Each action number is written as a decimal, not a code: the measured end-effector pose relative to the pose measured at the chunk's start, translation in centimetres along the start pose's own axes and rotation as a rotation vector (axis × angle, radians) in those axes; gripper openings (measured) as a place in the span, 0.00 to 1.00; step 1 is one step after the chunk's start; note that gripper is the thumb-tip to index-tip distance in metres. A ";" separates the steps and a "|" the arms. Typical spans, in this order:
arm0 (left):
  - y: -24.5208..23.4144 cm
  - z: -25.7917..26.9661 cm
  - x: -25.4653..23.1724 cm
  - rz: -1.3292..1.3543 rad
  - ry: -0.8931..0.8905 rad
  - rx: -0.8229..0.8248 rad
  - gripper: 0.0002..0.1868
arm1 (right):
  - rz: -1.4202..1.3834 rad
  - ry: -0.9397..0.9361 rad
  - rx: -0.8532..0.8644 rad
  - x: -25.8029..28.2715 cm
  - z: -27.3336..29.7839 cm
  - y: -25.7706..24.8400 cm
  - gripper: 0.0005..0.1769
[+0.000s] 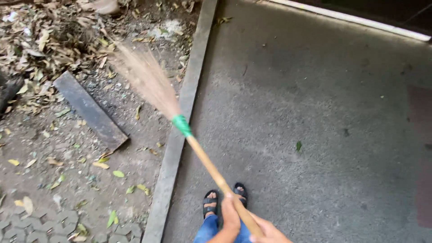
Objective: Sweeping leaves and debris off a paved outdoor ground using a broom.
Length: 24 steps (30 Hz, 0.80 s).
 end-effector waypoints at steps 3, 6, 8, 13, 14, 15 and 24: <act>0.4 -1.3 -2.2 0.152 -0.050 -0.023 0.24 | 0.364 -0.056 -0.218 8.4 1.3 2.6 0.52; 0.2 -1.3 -9.3 -0.082 -0.093 -0.087 0.21 | 0.581 -0.066 -0.413 8.8 2.5 1.8 0.51; 0.4 0.7 -11.2 -0.304 -0.103 -0.124 0.19 | 0.630 0.006 -0.464 5.7 5.8 -1.9 0.53; 4.4 3.3 -20.3 -0.880 0.428 -0.024 0.41 | 0.674 0.470 -0.869 1.6 15.2 -20.5 0.19; 5.8 3.3 -20.9 -0.881 0.416 -0.027 0.41 | 0.676 0.480 -0.862 10.8 15.6 -20.4 0.19; 8.2 3.1 -19.6 -0.950 0.315 0.205 0.46 | 1.096 0.566 -0.619 18.9 15.3 -16.9 0.29; 17.3 -13.4 -9.1 -0.963 0.180 0.236 0.29 | 2.026 0.803 -0.218 43.1 2.9 -7.3 0.42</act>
Point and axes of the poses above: each hand's wrist, its own z-axis away from the middle knuckle, its own y-axis out of the palm, x = y × z, the point moved 9 cm from there along -z, towards the middle knuckle, and after that the axes turned 7 degrees about -z, right-handed, at the moved point
